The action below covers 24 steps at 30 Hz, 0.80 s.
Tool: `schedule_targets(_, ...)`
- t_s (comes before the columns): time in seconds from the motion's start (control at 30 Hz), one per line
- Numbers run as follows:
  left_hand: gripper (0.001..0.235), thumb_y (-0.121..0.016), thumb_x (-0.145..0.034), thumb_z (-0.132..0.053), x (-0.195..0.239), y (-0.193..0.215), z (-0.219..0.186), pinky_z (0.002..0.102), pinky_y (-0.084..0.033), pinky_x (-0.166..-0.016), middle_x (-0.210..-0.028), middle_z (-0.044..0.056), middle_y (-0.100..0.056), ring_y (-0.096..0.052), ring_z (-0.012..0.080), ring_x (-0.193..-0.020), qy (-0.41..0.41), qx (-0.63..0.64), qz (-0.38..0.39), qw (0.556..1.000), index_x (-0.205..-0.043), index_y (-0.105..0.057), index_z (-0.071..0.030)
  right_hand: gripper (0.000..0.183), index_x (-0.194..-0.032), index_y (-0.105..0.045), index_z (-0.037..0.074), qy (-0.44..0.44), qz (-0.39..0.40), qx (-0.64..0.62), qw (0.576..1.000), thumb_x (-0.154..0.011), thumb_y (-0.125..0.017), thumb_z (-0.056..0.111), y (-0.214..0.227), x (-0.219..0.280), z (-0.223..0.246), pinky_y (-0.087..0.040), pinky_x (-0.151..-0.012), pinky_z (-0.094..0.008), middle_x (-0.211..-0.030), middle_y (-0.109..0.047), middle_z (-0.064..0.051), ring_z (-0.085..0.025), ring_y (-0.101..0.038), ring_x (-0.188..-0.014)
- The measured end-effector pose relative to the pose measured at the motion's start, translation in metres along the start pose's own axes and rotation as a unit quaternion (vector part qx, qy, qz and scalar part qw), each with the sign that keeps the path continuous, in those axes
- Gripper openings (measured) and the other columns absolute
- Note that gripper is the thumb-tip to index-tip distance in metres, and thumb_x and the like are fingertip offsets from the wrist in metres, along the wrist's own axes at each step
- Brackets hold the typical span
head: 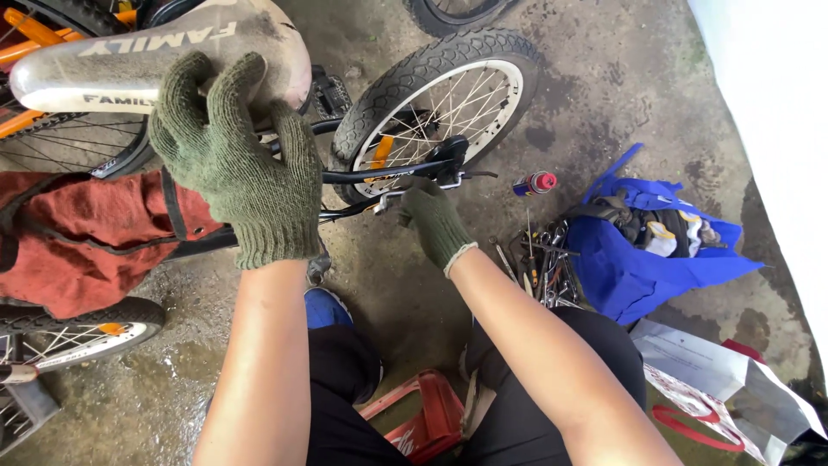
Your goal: The person removes the rear brake assembly from a bicycle using a wrench. They then detach the brake cable from the assembly and reattach it to the brake arm, securing it with a bolt. Finally, they use the wrench to tighten the bolt on the brake assembly.
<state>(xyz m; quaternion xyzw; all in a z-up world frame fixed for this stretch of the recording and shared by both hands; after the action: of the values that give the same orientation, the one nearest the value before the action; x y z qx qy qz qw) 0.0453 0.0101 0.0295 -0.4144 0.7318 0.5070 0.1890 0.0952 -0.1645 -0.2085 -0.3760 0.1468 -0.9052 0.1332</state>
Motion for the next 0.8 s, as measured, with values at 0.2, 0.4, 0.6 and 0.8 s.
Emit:
schedule_targets(0.2,0.044,-0.079,-0.078,0.002,0.0,-0.003,0.001,0.055,-0.043,-0.108,-0.135,0.018,-0.054,-0.051,0.0425,-0.123,0.001,-0.002,0.004,1.0,-0.12,-0.069,-0.007,0.023,-0.112,-0.057,-0.001,-0.153,-0.117,0.046,0.98,-0.09,-0.053,-0.007,0.023,-0.03,-0.02,-0.045,-0.055,-0.025,-0.076,-0.048,-0.005,-0.013,-0.045,-0.061)
schedule_targets(0.4,0.044,-0.079,-0.084,0.001,0.0,0.0,-0.002,0.058,-0.045,-0.108,-0.139,0.017,-0.052,-0.05,0.0443,-0.125,0.008,-0.006,0.008,1.0,-0.124,-0.067,-0.01,0.011,-0.1,-0.062,0.006,-0.133,-0.158,0.161,0.965,-0.095,-0.056,0.013,0.056,-0.056,-0.024,-0.047,-0.059,-0.03,-0.071,-0.051,-0.002,-0.013,-0.046,-0.06)
schedule_targets(0.6,0.041,-0.075,-0.08,0.004,-0.002,-0.001,-0.003,0.058,-0.045,-0.104,-0.133,0.021,-0.055,-0.053,0.0451,-0.119,-0.004,-0.006,-0.007,1.0,-0.119,-0.067,-0.006,0.024,-0.112,-0.061,0.006,-0.126,-0.202,0.125,0.963,-0.09,-0.061,0.018,0.098,-0.081,-0.025,-0.046,-0.054,-0.032,-0.084,-0.055,-0.008,-0.017,-0.049,-0.066)
schedule_targets(0.8,0.045,-0.075,-0.079,0.001,-0.001,-0.003,-0.002,0.057,-0.043,-0.107,-0.135,0.02,-0.054,-0.05,0.0446,-0.122,0.001,-0.006,0.005,1.0,-0.122,-0.067,-0.007,0.025,-0.111,-0.067,-0.006,-0.044,-0.202,0.047,0.977,-0.092,-0.059,0.008,0.104,-0.075,0.003,-0.044,-0.045,-0.026,-0.079,-0.064,-0.013,-0.017,-0.055,-0.05)
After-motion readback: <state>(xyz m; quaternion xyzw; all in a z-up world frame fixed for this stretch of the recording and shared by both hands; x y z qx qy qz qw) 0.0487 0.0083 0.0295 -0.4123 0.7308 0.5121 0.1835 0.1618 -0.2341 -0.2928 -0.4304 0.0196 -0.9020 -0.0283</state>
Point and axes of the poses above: each hand's wrist, its own x-axis away from the middle knuckle, its own y-axis out of the back of the hand, z = x × y, the point moved 6 cm from there along -x, towards the middle knuckle
